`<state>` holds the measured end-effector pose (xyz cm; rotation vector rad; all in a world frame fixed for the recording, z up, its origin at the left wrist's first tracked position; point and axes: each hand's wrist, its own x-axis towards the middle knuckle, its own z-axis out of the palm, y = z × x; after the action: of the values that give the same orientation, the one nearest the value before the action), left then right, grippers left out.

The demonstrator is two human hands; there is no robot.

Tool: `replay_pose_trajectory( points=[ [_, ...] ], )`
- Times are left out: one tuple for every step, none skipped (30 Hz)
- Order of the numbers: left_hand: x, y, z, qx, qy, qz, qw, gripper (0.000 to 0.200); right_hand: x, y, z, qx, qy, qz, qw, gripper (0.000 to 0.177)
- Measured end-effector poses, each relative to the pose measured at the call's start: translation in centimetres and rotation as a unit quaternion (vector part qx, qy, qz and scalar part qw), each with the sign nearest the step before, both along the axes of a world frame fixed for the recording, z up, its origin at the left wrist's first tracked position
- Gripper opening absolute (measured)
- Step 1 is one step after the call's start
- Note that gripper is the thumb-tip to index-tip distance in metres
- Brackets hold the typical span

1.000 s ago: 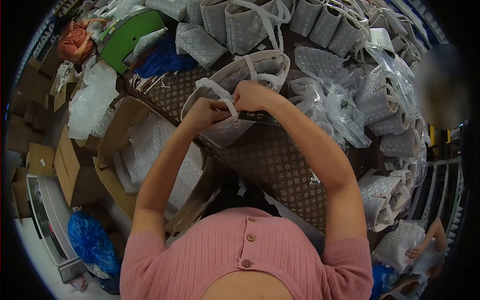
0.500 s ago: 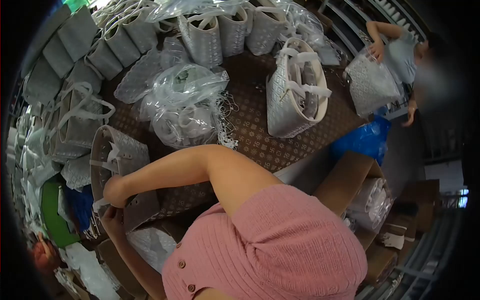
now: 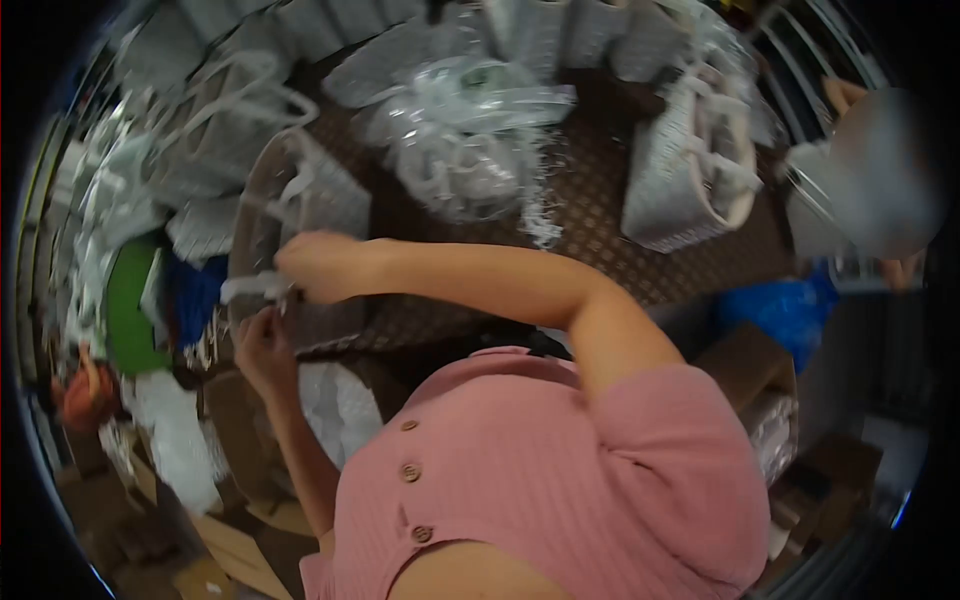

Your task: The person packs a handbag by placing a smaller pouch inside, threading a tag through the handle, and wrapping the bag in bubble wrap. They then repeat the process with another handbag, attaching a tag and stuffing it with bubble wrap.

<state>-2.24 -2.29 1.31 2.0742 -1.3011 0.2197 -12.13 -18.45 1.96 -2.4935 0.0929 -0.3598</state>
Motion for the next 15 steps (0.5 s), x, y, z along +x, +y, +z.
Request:
replay_pose_trajectory(
  points=[
    [-2.1,0.7,1.1,-0.018,0.022,0.028,0.999,0.006,-1.4,0.2,-1.8,0.080,-0.201,-0.058,0.975,0.015],
    [-4.1,1.1,1.8,-0.042,0.045,0.055,0.997,0.005,-2.7,0.4,-1.9,0.128,-0.230,-0.084,0.961,0.014],
    [-5.2,1.6,1.2,-0.042,0.067,0.058,0.995,0.005,-3.8,0.6,-3.1,0.186,-0.229,-0.123,0.948,0.010],
    [-5.9,2.1,0.3,-0.044,0.095,0.054,0.993,0.005,-4.7,0.9,-4.1,0.270,-0.192,-0.134,0.934,0.008],
    [-6.2,2.3,-0.8,-0.030,0.139,0.052,0.988,0.005,-5.1,1.3,-4.9,0.348,-0.146,-0.150,0.914,0.006],
    [-6.4,2.3,-2.2,-0.021,0.182,0.045,0.982,0.005,-5.3,1.7,-5.9,0.352,-0.136,-0.125,0.918,0.006],
    [-6.7,2.2,-3.4,-0.025,0.181,0.067,0.981,0.005,-5.5,2.1,-6.9,0.340,-0.133,-0.116,0.924,0.006],
    [-6.7,2.0,-4.4,-0.061,0.234,0.086,0.967,0.006,-5.4,2.4,-7.3,0.328,-0.133,-0.111,0.929,0.006],
    [-6.4,2.0,-5.2,-0.098,0.284,0.102,0.948,0.007,-5.2,2.5,-7.3,0.330,-0.131,-0.098,0.930,0.006],
    [-6.0,2.1,-5.9,-0.101,0.282,0.113,0.947,0.007,-5.0,2.6,-7.1,0.360,-0.105,-0.106,0.921,0.006],
    [-5.5,2.4,-6.5,-0.121,0.330,0.116,0.929,0.009,-4.9,2.6,-7.0,0.390,-0.079,-0.115,0.910,0.006],
    [-5.2,2.7,-6.8,-0.141,0.378,0.118,0.907,0.010,-4.6,2.5,-7.1,0.391,-0.074,-0.108,0.911,0.006],
    [-5.1,3.0,-6.3,-0.143,0.377,0.125,0.907,0.010,-4.2,2.2,-7.6,0.428,-0.030,-0.100,0.898,0.006],
    [-5.1,3.3,-5.5,-0.137,0.440,0.131,0.878,0.011,-3.9,2.1,-8.2,0.463,0.015,-0.093,0.881,0.007],
    [-5.1,3.5,-5.1,-0.131,0.501,0.134,0.845,0.012,-3.6,2.3,-9.3,0.466,0.018,-0.089,0.880,0.007]
  ],
)
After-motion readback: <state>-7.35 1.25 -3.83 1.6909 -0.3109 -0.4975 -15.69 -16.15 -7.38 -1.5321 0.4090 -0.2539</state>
